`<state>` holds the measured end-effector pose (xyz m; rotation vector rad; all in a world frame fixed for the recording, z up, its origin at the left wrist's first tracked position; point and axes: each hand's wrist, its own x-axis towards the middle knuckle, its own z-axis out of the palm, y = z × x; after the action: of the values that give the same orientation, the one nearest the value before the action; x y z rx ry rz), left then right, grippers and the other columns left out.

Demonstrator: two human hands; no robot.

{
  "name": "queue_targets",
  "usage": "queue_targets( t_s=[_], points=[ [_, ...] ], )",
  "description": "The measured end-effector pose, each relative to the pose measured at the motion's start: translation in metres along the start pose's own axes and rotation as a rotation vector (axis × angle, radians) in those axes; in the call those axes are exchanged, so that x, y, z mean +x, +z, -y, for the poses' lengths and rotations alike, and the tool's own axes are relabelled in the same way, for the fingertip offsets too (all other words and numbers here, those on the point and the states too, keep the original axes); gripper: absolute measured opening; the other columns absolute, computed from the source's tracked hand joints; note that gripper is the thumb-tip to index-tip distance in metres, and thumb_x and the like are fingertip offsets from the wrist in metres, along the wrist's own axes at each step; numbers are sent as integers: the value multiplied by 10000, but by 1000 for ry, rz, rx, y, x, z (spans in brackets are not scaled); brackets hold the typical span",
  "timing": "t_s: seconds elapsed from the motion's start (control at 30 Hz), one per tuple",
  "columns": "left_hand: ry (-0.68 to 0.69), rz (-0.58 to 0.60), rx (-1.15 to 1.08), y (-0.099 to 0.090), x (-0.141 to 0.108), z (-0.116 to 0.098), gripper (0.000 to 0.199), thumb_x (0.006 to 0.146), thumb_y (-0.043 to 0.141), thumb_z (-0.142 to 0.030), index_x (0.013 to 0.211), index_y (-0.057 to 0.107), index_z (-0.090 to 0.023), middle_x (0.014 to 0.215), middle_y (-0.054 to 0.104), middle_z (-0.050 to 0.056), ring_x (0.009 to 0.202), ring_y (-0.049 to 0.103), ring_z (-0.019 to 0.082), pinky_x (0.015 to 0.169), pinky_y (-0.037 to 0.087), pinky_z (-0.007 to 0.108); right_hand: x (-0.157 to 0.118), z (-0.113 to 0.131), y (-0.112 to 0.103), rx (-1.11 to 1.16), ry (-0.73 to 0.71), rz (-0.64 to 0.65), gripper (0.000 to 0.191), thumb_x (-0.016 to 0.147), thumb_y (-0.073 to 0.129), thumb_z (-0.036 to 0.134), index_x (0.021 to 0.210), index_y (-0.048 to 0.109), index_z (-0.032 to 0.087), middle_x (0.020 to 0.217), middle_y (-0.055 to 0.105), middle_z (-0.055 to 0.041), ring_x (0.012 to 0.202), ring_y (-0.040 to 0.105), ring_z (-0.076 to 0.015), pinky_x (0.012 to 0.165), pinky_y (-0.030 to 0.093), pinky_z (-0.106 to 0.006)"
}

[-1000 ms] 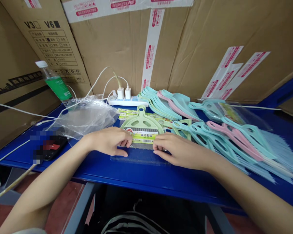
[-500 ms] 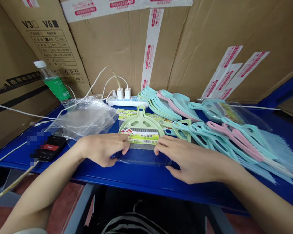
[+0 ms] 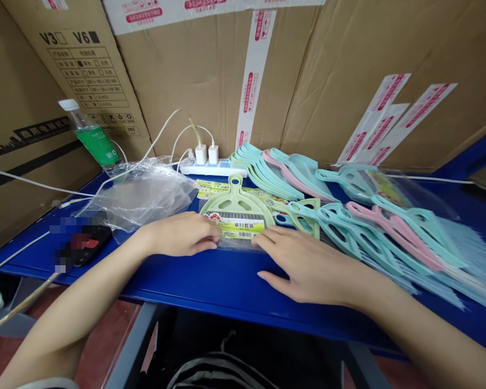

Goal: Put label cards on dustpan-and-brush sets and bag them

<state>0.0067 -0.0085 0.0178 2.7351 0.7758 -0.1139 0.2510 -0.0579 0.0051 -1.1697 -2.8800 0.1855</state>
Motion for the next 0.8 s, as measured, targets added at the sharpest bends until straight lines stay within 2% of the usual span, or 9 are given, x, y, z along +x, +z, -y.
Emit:
queue_targets(
  t_s=[0.1,0.23,0.47,0.57,0.8],
  points=[
    [-6,-36,-19,-1,0,1,87,886,536,-150,815,579,-176,690,613,-19,595,537,126,594,353,250,3,-1,5,-33,0,-46,200,876,585,224,1048,613,127,976,695,-129,912,638,-274,804,484,-386],
    [22,-48,-35,-1,1,2,69,898,546,-200,852,593,-178,685,617,-22,586,535,123,588,361,242,7,-3,9,-7,9,-93,66,889,540,141,917,597,158,878,687,-90,824,631,-230,759,474,-349],
    [59,-97,-24,2,4,6,160,928,520,-208,831,643,-180,801,675,12,742,618,146,671,417,253,9,-6,12,16,-15,-148,206,928,447,91,791,572,180,797,643,-73,772,593,-213,711,451,-339],
    [41,-107,-9,2,5,7,179,923,519,-206,804,651,-181,759,670,5,693,602,140,634,399,251,9,-8,12,44,-8,-165,254,947,412,98,761,557,193,799,635,-70,753,584,-204,685,436,-328],
    [-6,-84,-3,2,5,7,174,903,516,-177,792,650,-184,690,651,-13,609,559,123,583,351,245,12,-8,15,135,97,-122,226,948,416,110,771,529,194,776,631,-51,698,570,-185,646,388,-299]
  ],
)
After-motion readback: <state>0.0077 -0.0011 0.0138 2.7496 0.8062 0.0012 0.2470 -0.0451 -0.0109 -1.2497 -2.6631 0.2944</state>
